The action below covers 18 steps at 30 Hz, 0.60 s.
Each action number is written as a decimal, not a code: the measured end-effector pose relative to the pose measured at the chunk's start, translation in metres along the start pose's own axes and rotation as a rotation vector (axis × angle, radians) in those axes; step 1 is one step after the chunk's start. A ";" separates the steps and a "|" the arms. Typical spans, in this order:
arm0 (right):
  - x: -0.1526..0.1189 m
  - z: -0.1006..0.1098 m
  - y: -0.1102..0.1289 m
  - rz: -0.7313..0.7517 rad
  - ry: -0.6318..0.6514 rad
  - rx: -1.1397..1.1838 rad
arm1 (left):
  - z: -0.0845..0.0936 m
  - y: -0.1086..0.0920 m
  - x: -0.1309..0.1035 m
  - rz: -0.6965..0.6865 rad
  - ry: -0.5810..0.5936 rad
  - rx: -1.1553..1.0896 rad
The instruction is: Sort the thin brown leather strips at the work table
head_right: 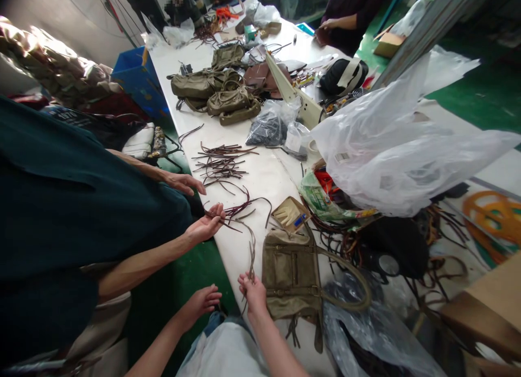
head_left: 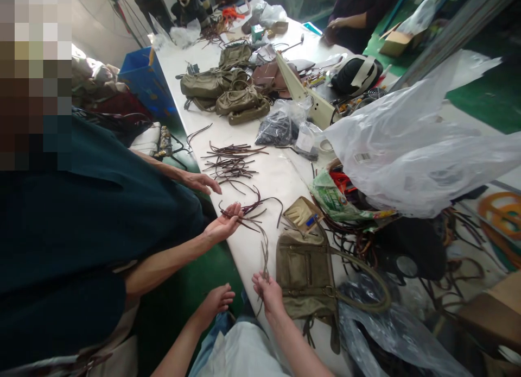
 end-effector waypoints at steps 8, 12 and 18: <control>-0.010 0.000 -0.005 0.066 -0.036 -0.059 | -0.012 -0.008 0.008 0.030 -0.035 0.089; -0.008 0.001 -0.010 0.043 -0.029 -0.050 | -0.013 -0.012 0.003 0.008 -0.024 0.087; -0.003 0.002 -0.013 -0.024 -0.003 0.002 | -0.014 -0.009 -0.002 0.004 -0.030 0.088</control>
Point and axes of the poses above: each hand's wrist, its own x-axis towards the middle knuckle, its own z-axis out of the back of the hand, y = z × x, the point moved 3 cm from there along x, towards the middle knuckle, and after that the axes turned 8 degrees about x, right-handed, at the moved point
